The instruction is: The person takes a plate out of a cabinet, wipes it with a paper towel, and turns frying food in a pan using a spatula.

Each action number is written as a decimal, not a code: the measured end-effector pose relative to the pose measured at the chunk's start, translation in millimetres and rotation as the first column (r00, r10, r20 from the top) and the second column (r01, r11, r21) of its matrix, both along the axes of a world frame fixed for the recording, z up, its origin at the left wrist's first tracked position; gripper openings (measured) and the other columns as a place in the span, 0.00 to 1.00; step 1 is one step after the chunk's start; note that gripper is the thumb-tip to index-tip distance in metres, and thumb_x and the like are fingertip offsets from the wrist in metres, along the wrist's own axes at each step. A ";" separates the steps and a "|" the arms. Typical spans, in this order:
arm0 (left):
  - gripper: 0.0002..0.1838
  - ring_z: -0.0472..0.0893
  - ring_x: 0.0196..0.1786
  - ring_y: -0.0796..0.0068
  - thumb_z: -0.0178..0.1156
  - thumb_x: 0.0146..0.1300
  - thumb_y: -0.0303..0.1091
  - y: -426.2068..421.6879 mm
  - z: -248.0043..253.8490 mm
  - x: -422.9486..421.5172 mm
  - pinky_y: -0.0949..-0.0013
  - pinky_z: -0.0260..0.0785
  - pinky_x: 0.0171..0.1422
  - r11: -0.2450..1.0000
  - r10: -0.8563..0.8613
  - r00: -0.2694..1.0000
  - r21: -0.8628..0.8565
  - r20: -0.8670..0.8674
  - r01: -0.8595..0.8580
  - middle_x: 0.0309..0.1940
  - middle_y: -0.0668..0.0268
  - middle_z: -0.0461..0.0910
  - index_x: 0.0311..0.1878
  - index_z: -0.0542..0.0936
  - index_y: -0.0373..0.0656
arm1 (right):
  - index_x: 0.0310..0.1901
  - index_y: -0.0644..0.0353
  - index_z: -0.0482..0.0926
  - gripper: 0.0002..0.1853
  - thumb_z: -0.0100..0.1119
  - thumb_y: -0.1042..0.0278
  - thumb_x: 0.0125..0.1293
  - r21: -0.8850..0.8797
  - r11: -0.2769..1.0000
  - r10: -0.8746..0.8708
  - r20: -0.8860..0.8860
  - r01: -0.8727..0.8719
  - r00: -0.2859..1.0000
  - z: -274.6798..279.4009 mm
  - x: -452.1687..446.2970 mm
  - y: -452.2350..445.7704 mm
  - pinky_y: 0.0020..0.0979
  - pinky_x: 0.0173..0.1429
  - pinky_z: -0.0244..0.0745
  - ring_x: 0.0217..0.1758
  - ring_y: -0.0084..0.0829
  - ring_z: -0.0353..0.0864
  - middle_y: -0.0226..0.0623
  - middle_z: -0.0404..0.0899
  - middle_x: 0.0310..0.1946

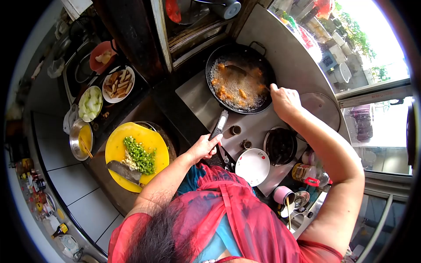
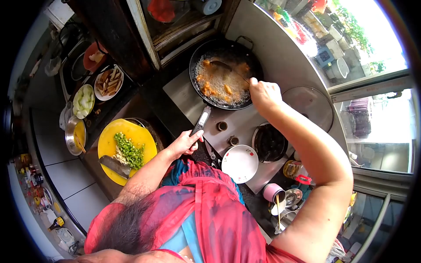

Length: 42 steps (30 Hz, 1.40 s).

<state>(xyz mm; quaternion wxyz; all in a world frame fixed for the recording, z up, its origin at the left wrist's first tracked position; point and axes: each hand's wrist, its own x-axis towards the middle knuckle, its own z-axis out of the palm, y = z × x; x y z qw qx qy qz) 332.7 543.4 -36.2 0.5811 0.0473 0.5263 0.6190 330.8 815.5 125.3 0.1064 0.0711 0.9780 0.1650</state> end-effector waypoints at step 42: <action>0.22 0.55 0.12 0.88 0.52 0.69 0.54 -0.4 -0.1 5.1 0.81 0.45 0.14 0.998 0.042 0.999 -0.035 -0.031 -0.044 0.14 0.74 0.63 0.36 0.72 0.42 | 0.38 0.58 0.71 0.06 0.52 0.74 0.58 -0.036 0.999 -0.029 -0.234 0.021 0.972 -42.3 142.6 -44.6 0.30 0.26 0.75 0.24 0.32 0.82 0.35 0.77 0.23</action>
